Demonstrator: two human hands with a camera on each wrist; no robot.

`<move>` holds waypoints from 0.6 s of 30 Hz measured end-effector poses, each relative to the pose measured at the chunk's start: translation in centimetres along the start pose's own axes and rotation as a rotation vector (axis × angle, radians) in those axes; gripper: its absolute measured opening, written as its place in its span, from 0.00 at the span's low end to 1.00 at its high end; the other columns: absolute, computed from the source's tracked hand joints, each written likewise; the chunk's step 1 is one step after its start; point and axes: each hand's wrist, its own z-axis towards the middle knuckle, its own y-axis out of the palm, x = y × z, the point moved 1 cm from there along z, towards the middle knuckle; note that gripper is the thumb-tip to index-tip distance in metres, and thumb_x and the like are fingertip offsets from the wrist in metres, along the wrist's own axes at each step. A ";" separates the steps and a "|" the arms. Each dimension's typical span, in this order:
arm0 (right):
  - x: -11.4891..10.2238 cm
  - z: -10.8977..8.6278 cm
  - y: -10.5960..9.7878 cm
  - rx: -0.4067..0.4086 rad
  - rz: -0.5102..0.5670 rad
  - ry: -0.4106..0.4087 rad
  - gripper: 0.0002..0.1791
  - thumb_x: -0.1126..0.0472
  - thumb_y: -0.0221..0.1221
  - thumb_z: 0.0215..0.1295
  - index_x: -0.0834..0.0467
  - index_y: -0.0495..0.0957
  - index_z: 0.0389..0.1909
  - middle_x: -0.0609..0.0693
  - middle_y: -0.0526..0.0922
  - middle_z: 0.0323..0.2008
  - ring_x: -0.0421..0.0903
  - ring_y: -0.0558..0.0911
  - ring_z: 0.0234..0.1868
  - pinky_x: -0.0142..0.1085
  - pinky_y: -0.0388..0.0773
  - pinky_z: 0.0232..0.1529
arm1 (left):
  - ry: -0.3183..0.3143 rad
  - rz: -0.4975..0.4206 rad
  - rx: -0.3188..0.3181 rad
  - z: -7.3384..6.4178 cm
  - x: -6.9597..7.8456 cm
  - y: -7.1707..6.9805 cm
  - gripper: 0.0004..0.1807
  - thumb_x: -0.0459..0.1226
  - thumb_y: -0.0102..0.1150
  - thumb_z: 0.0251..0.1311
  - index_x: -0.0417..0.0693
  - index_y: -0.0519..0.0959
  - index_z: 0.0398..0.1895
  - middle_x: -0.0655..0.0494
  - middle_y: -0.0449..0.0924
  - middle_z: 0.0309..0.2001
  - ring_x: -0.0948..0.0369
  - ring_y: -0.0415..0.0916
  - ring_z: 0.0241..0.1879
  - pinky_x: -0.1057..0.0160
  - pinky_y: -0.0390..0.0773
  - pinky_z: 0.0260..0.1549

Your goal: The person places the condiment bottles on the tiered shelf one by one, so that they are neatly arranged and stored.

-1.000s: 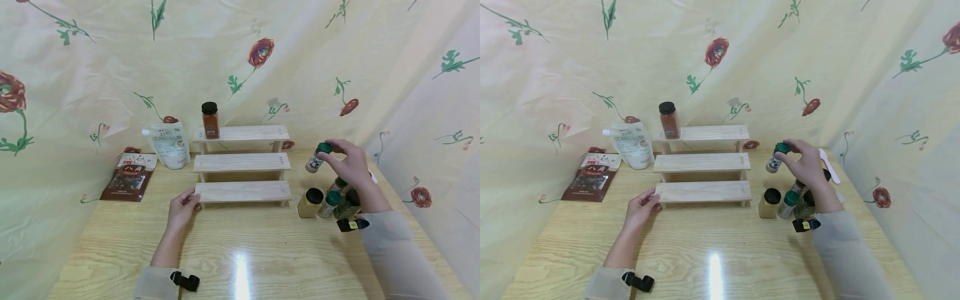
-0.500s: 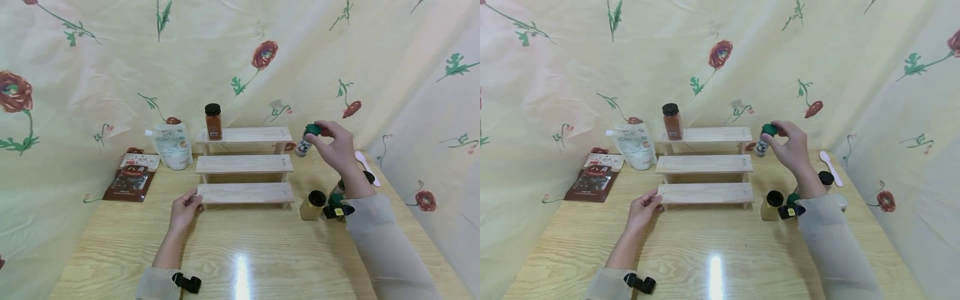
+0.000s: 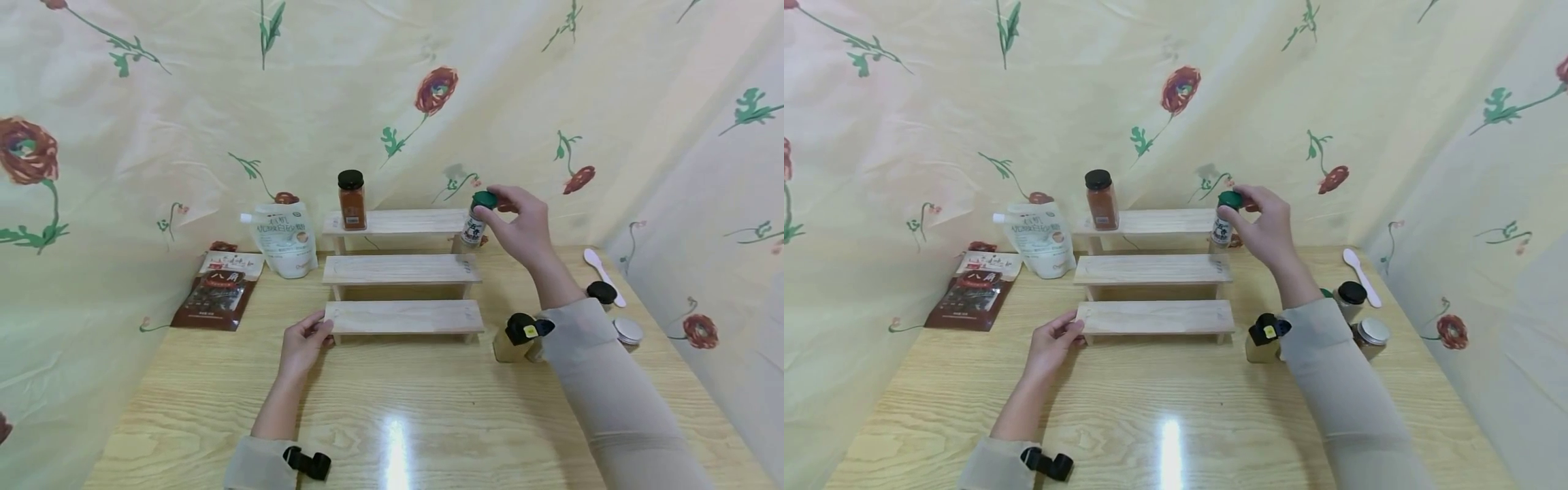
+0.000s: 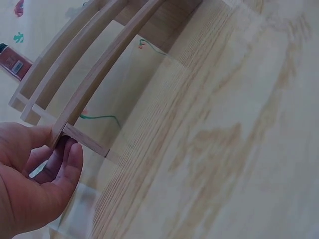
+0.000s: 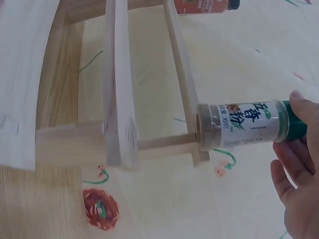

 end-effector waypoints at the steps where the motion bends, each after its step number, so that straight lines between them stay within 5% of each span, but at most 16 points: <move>1: -0.2 0.2 0.2 0.001 0.003 0.008 0.21 0.63 0.70 0.64 0.64 0.81 0.56 0.57 0.84 0.49 0.36 0.78 0.43 0.27 0.80 0.48 | 0.001 -0.001 0.000 0.0 0.0 0.0 0.19 0.28 0.60 0.69 0.29 0.77 0.61 0.47 0.79 0.37 0.65 0.79 0.30 0.70 0.88 0.33; 18: -2.3 3.1 4.3 -0.076 0.086 0.054 0.25 0.61 0.70 0.64 0.65 0.78 0.60 0.57 0.82 0.54 0.50 0.81 0.51 0.42 0.84 0.52 | -0.007 0.006 0.001 -0.1 0.1 0.1 0.19 0.29 0.61 0.69 0.32 0.78 0.61 0.48 0.80 0.38 0.64 0.79 0.31 0.67 0.88 0.35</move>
